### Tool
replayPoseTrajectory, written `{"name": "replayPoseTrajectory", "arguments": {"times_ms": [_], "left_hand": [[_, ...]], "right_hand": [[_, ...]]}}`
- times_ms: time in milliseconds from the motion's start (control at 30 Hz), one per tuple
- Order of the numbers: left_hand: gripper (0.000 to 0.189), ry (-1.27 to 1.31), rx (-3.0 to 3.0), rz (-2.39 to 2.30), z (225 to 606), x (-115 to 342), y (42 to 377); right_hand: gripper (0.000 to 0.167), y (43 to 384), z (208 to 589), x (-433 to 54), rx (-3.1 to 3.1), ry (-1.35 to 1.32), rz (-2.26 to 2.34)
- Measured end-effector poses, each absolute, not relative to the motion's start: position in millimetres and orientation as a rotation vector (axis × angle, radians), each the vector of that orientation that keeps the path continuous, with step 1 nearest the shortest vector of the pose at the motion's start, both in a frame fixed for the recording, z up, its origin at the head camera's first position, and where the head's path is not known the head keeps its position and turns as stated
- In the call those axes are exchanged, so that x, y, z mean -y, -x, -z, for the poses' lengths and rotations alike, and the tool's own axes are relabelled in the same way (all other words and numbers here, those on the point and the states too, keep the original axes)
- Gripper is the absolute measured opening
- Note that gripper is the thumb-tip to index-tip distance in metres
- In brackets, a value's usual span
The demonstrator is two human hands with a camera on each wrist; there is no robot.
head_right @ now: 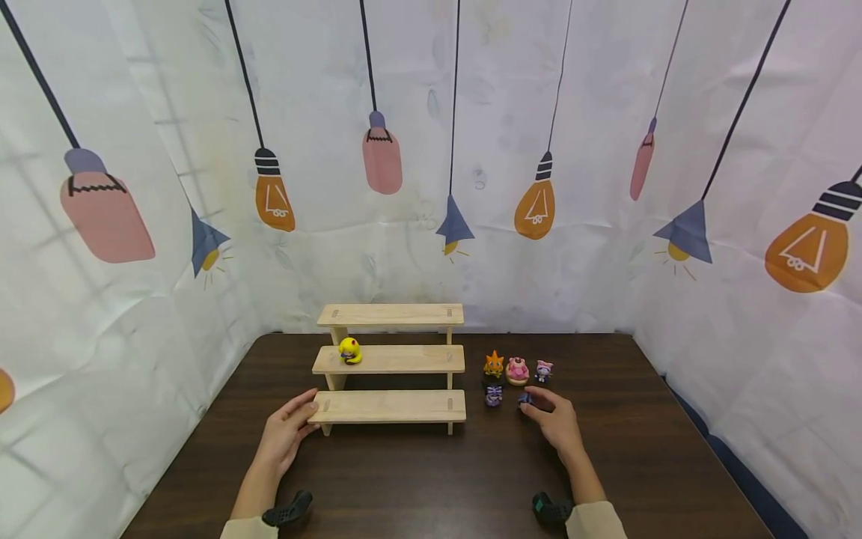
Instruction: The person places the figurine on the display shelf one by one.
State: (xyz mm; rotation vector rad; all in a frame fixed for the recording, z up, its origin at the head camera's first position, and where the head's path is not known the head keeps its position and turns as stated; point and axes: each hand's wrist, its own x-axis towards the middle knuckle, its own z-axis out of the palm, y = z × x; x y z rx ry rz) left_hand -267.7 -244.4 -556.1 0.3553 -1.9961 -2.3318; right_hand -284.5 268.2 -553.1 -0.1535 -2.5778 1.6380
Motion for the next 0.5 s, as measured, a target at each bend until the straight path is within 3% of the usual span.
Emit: {"name": "replayPoseTrajectory", "arguments": {"times_ms": [500], "left_hand": [[0.056,-0.347,1.987,2.336,556.9,244.9,267.3]], "right_hand": [[0.054,279.8,539.6,-262.9,2.535,0.124,-1.685]]}}
